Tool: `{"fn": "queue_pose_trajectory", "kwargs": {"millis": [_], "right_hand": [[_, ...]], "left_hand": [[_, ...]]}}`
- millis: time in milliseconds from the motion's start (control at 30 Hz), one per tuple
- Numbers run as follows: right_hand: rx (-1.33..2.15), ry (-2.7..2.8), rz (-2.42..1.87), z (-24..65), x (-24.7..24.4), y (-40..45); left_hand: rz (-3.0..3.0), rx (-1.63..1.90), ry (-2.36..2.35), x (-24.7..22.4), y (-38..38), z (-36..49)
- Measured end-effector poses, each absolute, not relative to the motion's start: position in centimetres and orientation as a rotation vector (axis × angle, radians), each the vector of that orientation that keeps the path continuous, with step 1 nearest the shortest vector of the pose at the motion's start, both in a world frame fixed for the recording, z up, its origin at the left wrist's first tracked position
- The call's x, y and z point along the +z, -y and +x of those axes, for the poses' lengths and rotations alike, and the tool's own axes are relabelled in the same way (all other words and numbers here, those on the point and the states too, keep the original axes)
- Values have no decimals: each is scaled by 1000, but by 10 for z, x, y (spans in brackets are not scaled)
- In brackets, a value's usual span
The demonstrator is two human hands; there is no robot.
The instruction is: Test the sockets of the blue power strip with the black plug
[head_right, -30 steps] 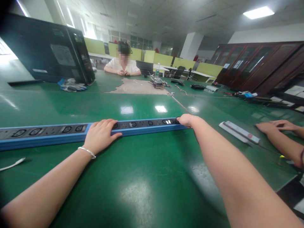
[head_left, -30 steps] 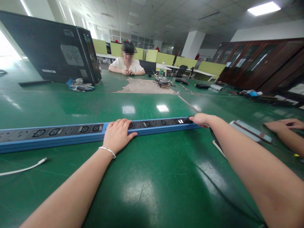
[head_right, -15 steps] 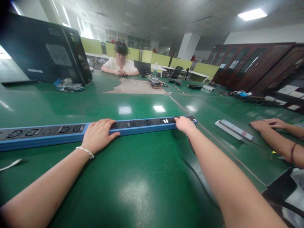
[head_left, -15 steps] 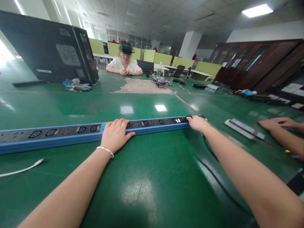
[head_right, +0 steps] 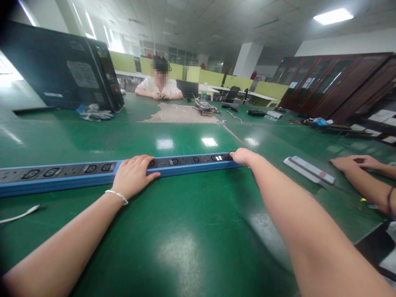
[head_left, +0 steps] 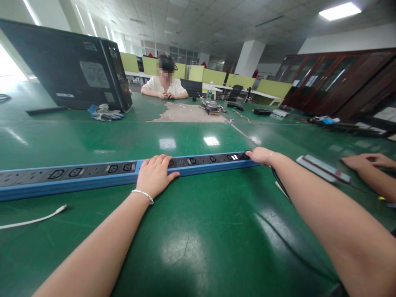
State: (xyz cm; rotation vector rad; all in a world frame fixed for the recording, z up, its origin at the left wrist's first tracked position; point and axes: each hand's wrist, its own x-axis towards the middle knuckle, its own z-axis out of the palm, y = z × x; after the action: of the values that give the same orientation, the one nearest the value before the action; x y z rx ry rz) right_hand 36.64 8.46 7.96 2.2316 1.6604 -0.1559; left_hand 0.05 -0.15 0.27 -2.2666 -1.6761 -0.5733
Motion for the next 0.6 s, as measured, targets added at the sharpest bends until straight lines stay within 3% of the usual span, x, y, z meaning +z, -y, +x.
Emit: {"fn": "queue_pose_trajectory", "kwargs": {"millis": [433, 600], "right_hand": [[9, -1821, 2281, 377, 71, -77], [-506, -1728, 2597, 378, 71, -69]], "left_hand": [[-2260, -605, 1668, 1, 1, 1], [-2257, -606, 1690, 1, 1, 1]]}}
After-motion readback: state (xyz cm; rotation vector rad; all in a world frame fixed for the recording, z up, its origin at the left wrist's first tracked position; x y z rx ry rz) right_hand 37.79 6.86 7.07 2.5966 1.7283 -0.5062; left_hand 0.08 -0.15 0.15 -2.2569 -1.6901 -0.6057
